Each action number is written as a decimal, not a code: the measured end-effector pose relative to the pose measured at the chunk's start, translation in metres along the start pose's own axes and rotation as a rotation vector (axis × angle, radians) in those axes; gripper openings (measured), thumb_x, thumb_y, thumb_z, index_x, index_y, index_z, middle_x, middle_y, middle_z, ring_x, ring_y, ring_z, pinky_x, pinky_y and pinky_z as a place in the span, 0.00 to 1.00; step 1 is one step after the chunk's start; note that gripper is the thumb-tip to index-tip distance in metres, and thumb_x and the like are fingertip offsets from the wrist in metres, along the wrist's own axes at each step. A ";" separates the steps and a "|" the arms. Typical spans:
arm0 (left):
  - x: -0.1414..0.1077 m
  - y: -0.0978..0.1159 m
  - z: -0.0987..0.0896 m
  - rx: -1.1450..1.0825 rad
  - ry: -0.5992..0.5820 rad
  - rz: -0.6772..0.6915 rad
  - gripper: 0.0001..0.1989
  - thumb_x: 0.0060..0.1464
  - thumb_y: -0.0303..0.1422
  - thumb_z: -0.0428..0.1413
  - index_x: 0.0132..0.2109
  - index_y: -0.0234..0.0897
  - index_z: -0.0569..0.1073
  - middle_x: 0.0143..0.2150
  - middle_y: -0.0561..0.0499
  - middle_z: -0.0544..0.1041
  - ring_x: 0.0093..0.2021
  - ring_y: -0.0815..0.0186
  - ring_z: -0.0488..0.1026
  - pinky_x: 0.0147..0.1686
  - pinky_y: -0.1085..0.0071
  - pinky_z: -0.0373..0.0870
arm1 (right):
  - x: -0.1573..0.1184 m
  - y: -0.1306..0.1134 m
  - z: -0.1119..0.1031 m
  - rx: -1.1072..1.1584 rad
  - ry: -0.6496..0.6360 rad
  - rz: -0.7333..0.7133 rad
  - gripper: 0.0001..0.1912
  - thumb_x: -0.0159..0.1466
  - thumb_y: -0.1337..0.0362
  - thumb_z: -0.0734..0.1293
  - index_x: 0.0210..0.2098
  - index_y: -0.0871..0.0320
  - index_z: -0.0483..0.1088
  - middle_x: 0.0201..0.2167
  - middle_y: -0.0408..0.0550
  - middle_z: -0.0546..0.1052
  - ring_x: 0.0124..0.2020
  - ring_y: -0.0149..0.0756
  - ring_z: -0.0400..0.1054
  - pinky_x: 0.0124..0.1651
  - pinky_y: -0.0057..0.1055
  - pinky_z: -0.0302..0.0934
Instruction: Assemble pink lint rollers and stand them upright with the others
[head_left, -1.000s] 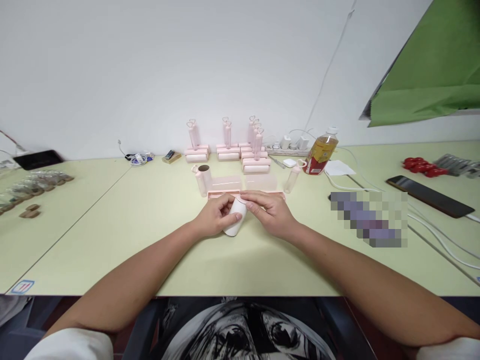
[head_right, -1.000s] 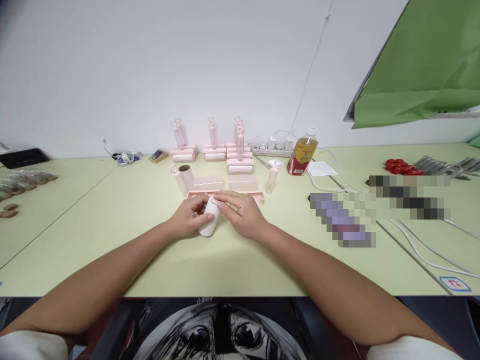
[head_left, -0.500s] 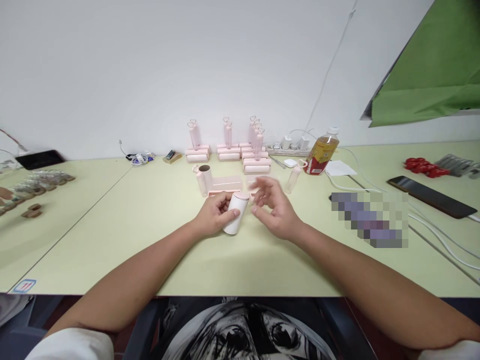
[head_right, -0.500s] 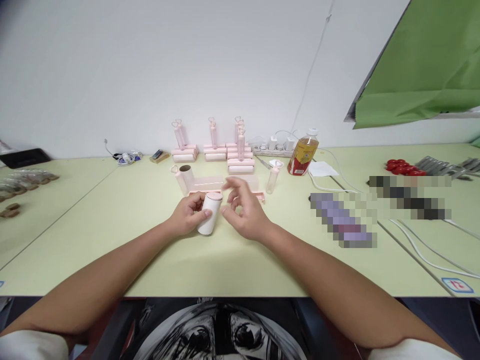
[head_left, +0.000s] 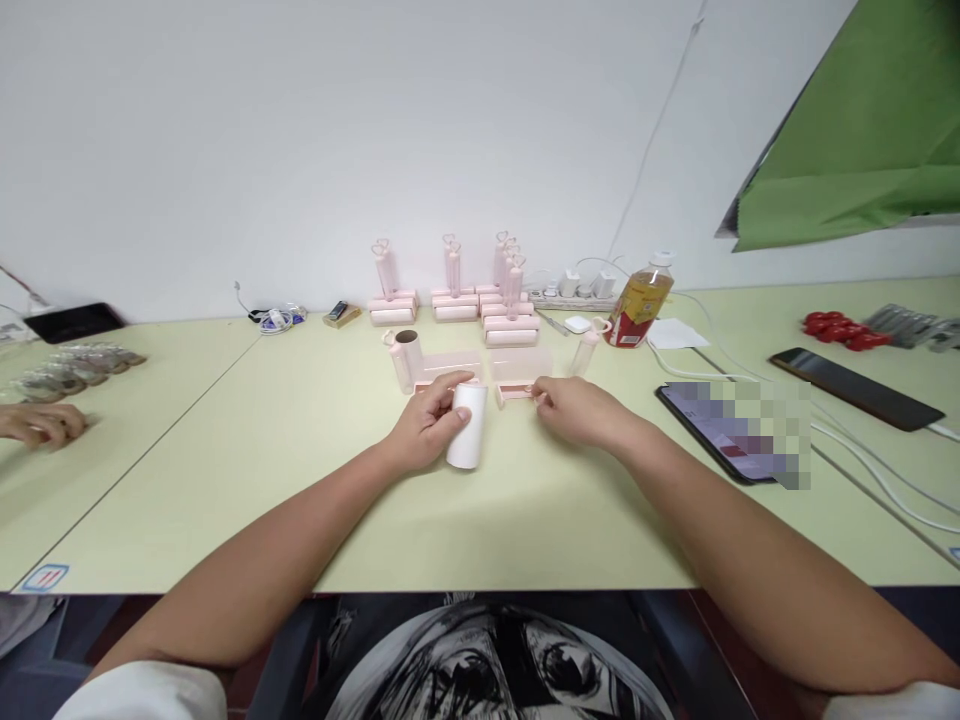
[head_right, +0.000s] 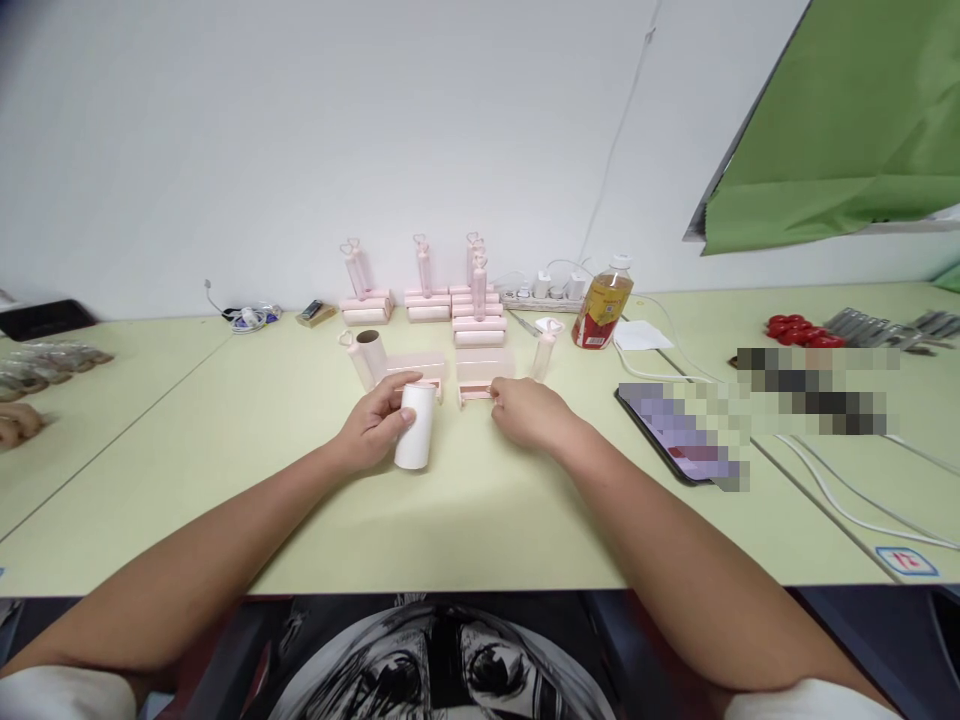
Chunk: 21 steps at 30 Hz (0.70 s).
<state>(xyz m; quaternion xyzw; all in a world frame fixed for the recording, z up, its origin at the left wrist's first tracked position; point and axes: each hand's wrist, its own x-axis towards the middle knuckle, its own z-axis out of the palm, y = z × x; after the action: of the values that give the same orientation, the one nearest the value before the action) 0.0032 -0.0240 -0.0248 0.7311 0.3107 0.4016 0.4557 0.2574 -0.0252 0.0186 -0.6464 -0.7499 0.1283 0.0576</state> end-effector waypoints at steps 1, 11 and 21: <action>0.000 0.001 0.000 -0.017 -0.005 -0.001 0.25 0.57 0.42 0.55 0.58 0.39 0.61 0.38 0.51 0.73 0.34 0.68 0.68 0.34 0.70 0.65 | 0.000 -0.001 0.003 -0.009 -0.019 -0.018 0.15 0.62 0.66 0.62 0.47 0.57 0.72 0.43 0.54 0.79 0.40 0.45 0.71 0.33 0.32 0.55; 0.000 0.011 0.005 -0.113 0.050 -0.053 0.22 0.47 0.35 0.62 0.43 0.41 0.57 0.34 0.58 0.66 0.28 0.74 0.63 0.28 0.76 0.62 | 0.001 -0.002 0.016 -0.062 -0.002 -0.122 0.15 0.58 0.64 0.66 0.45 0.58 0.71 0.46 0.56 0.75 0.43 0.45 0.69 0.36 0.31 0.55; 0.002 0.008 0.001 -0.255 0.061 -0.025 0.22 0.46 0.34 0.65 0.44 0.37 0.63 0.45 0.47 0.74 0.32 0.70 0.73 0.27 0.73 0.73 | -0.006 -0.012 0.012 0.088 -0.147 -0.146 0.02 0.54 0.66 0.65 0.29 0.58 0.68 0.26 0.46 0.74 0.25 0.34 0.64 0.26 0.29 0.47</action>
<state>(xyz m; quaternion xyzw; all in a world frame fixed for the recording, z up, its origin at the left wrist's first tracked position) 0.0058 -0.0257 -0.0176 0.6509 0.2799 0.4540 0.5402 0.2438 -0.0338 0.0106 -0.5757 -0.7910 0.2034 0.0401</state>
